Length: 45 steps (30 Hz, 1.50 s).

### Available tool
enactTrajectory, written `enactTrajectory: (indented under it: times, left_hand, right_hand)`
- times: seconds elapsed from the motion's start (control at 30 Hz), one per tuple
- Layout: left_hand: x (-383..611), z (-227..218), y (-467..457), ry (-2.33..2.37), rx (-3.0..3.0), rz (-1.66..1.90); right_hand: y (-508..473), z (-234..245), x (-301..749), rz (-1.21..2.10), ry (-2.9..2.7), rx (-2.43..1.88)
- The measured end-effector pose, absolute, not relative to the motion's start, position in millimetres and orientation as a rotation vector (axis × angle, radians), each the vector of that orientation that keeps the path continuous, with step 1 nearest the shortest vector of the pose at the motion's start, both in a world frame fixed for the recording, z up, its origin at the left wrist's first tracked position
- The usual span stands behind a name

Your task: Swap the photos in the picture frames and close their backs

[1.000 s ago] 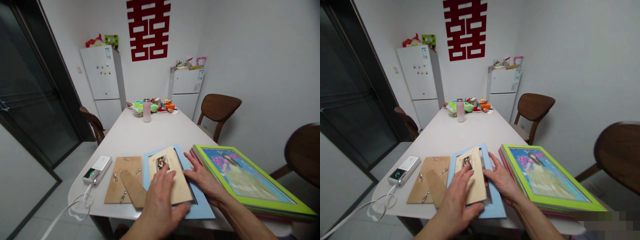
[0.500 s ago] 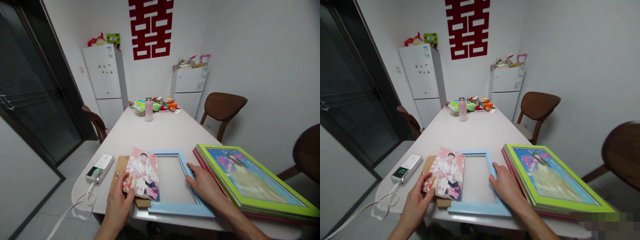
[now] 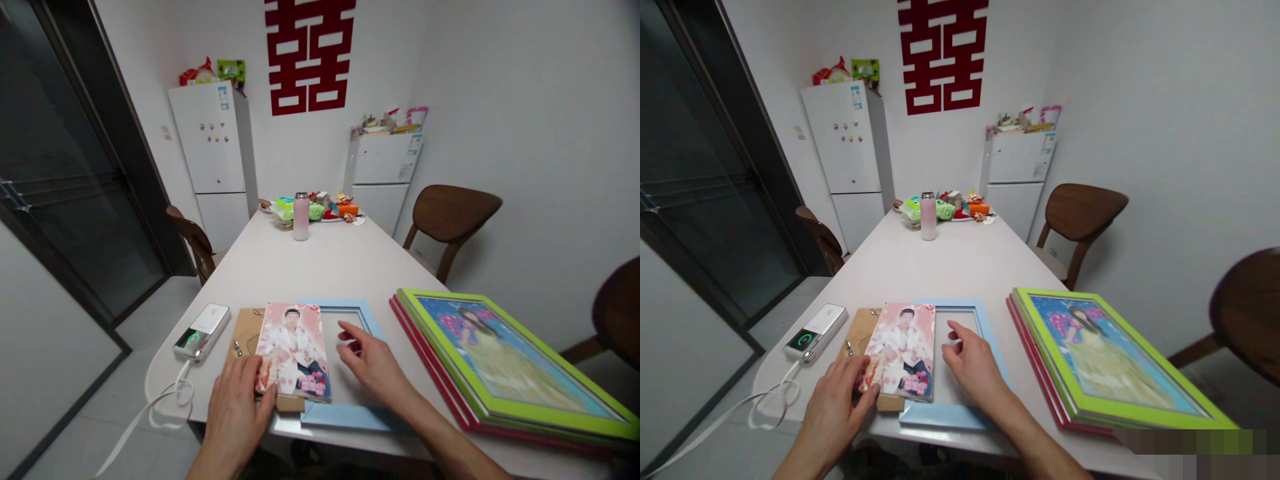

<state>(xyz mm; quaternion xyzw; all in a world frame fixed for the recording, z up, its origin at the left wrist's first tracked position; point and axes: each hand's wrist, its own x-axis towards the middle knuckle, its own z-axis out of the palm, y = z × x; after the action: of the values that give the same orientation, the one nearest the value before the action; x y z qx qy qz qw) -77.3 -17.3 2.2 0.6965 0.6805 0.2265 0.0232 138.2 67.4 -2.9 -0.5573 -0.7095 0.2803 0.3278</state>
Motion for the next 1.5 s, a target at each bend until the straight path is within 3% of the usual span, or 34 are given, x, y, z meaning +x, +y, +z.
enactTrajectory:
  times: [0.1, 0.2, 0.4, 0.53, 0.67, 0.83, 1.13, 1.5]
  left_hand:
    - [-66.7, -0.9, -16.1, 2.012, 2.221, 0.795]
    - [-48.5, -3.5, -11.9, 1.787, 2.291, 0.837]
    - [-24.0, 12.3, 3.3, 1.533, 2.105, 1.323]
    - [-12.8, 29.2, 3.8, 1.447, 1.502, 1.641]
    - [3.1, 29.9, 0.9, 1.161, 1.087, 1.649]
    - [-1.1, 15.9, 5.7, 1.166, 1.085, 1.603]
    - [-10.3, -0.1, -6.4, 1.503, 1.908, 0.974]
    - [-0.2, 9.4, -7.5, 1.619, 2.242, 0.458]
  right_hand:
    - [67.3, -6.3, 109.6, 1.234, -1.607, -1.325]
    - [65.3, 4.2, 91.4, 1.523, -1.351, -1.115]
    - [54.9, 41.7, 94.8, 1.415, -1.299, -0.959]
    - [53.8, 25.6, 106.0, 1.374, -1.272, -1.210]
    - [53.9, 9.0, 114.2, 1.497, -1.121, -1.216]
    - [62.7, 17.3, 142.6, 1.230, -1.222, -1.349]
    - [87.0, -1.1, 178.8, 0.819, -1.561, -1.641]
    - [81.9, -4.8, 162.4, 0.060, -2.084, -1.658]
